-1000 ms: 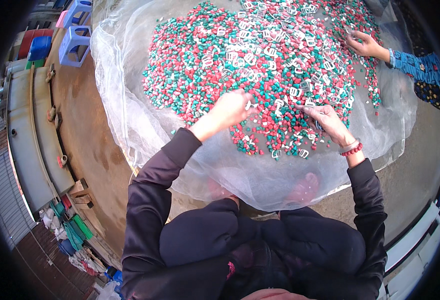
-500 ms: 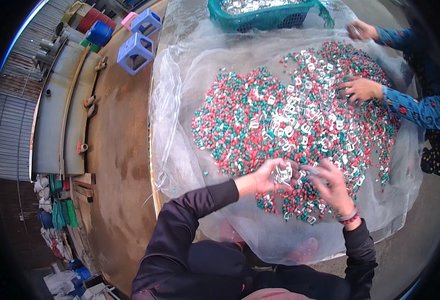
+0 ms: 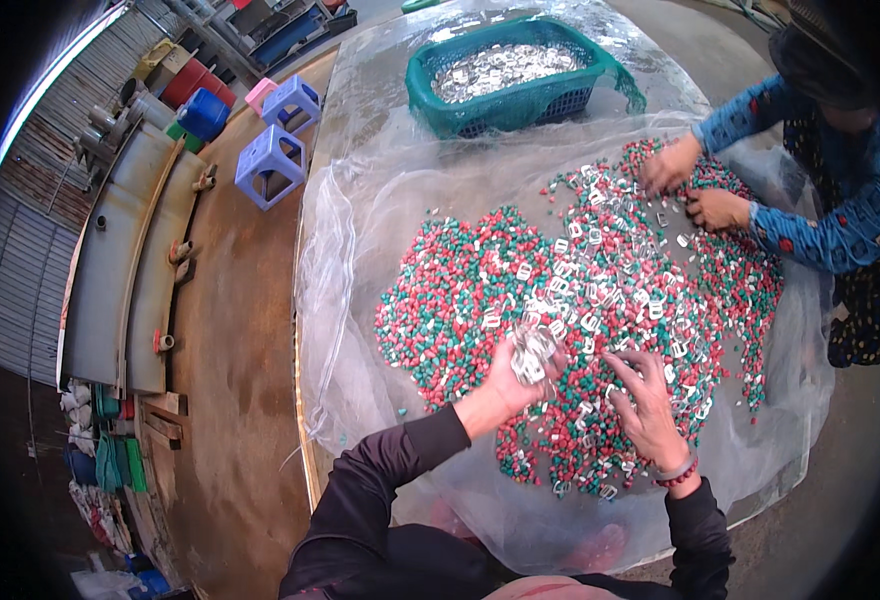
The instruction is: The person sits on the floor and sorts small red, green, and white plastic buckles by hand from a large pile on a white sheet. They pick up handfuls of buckles, separate them, and place the sorted items into a green basket nearby.
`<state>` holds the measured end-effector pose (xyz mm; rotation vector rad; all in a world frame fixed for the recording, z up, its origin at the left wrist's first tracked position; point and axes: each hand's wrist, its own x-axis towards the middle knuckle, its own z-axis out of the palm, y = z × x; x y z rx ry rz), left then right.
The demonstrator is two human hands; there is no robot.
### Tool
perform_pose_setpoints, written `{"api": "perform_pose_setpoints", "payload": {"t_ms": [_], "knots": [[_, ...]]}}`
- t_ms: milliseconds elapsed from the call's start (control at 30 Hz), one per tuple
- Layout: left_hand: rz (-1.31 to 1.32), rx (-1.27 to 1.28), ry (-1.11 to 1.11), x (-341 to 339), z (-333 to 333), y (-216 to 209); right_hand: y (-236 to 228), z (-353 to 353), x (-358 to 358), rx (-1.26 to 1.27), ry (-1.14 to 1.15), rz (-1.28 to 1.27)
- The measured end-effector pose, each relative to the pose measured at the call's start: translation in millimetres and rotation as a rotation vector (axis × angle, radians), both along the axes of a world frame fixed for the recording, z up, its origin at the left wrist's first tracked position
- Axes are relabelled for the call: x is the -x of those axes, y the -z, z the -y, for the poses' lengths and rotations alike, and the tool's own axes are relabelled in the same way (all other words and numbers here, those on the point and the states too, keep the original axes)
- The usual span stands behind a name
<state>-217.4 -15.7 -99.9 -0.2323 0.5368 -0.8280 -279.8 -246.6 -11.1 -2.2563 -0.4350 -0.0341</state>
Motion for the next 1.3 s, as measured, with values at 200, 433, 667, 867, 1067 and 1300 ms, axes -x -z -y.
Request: {"api": "perform_pose_setpoints", "payload": {"t_ms": [200, 433, 667, 867, 1067, 1300], "knots": [[0.712, -0.253, -0.584, -261.8, -8.9, -146.8, -2.9, 27.3, 9.1, -0.11, 0.154, -0.163], [0.681, -1.234, -0.378, -250.8, -5.7, -117.9, -1.2, 49.6, 14.9, -0.118, 0.207, -0.036], [2.27, -1.903, 0.91, -127.3, 6.2, -0.5, 42.6, 65.9, -24.5, 0.337, 0.086, 0.013], [2.354, -2.183, 0.719, -33.8, 4.6, 45.7, 91.1, 25.5, -64.3, 0.746, -0.048, -0.304], [2.466, -1.891, 0.55, 18.8, -16.4, 75.3, 126.2, 13.9, 21.7, 0.656, -0.158, 0.017], [2.002, -1.583, 0.335, 3.7, 3.7, 33.6, 121.3, 18.0, 15.8, -0.033, 0.079, -0.236]]}}
